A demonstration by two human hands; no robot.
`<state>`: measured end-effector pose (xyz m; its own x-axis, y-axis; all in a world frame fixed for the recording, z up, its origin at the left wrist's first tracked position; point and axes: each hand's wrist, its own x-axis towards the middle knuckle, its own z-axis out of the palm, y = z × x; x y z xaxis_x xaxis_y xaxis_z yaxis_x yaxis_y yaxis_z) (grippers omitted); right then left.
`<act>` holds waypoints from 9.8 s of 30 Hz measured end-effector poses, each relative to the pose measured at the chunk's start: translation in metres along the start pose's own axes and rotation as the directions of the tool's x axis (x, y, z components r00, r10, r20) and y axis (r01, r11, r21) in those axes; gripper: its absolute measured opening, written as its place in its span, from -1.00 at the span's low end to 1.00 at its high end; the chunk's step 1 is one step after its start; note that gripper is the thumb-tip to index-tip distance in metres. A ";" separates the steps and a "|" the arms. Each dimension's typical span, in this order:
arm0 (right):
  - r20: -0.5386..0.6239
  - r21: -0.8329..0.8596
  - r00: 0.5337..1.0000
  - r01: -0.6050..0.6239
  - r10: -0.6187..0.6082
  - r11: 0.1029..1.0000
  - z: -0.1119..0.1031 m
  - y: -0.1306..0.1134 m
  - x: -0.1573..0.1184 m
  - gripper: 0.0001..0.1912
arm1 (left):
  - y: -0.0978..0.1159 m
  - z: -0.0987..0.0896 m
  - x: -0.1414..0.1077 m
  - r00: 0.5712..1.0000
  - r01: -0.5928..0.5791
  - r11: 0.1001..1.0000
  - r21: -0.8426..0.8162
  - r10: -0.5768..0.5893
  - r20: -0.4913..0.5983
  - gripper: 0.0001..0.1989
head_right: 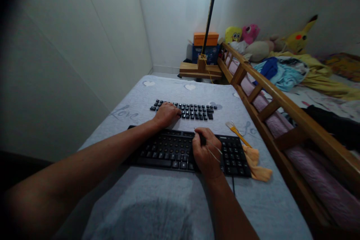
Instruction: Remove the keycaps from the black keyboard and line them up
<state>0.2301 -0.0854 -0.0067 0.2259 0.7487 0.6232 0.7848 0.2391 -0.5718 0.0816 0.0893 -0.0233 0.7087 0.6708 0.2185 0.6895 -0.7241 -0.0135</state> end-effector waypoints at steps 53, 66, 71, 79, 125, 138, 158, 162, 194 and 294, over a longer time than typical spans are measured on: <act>0.692 0.018 0.702 -0.245 0.165 0.969 0.042 -0.065 0.008 -0.79 | -0.030 -0.030 -0.134 0.867 0.330 0.826 -0.457 -0.457 -0.198 -0.85; 0.709 0.075 0.686 -0.305 0.165 0.949 0.039 -0.063 0.007 -0.77 | -0.030 -0.030 -0.133 0.864 0.344 0.807 -0.480 -0.472 -0.175 -0.86; 0.701 0.082 0.702 -0.256 0.127 0.963 0.041 -0.066 0.005 -0.80 | -0.029 -0.030 -0.134 0.867 0.347 0.805 -0.482 -0.471 -0.163 -0.85; 0.662 0.072 0.748 -0.121 0.043 0.990 0.044 -0.069 0.001 -0.80 | -0.029 -0.030 -0.133 0.866 0.351 0.799 -0.489 -0.475 -0.155 -0.85; 0.616 0.094 0.787 -0.017 -0.045 0.995 0.052 -0.060 -0.005 -0.93 | -0.014 -0.036 -0.134 0.958 0.141 0.884 -0.447 -0.236 -0.164 -0.86; 0.574 0.168 0.815 -0.027 -0.076 0.985 0.056 -0.058 -0.010 -0.87 | -0.014 -0.034 -0.134 0.961 0.146 0.890 -0.433 -0.232 -0.153 -0.86; 0.614 0.127 0.788 -0.147 0.039 0.981 0.056 -0.063 -0.011 -0.94 | -0.014 -0.034 -0.135 0.961 0.141 0.895 -0.424 -0.226 -0.159 -0.86; 0.592 0.150 0.806 -0.125 0.012 0.981 0.056 -0.061 -0.011 -0.93 | -0.014 -0.033 -0.134 0.959 0.144 0.894 -0.425 -0.231 -0.161 -0.86; 0.689 0.025 0.721 -0.116 0.067 0.993 0.062 -0.057 0.008 -0.92 | -0.012 -0.034 -0.133 0.961 0.202 0.883 -0.423 -0.262 -0.086 -0.87; 0.011 -0.015 1.000 -0.018 0.018 1.000 0.054 -0.026 0.006 -0.86 | -0.007 -0.008 -0.013 0.961 0.270 0.959 -0.085 -0.263 0.083 -0.71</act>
<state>0.1803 -0.0539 -0.0168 0.2336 0.7597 0.6069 0.7895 0.2162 -0.5745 0.0667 0.0846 -0.0181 0.5120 0.8487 0.1326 0.8400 -0.5270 0.1290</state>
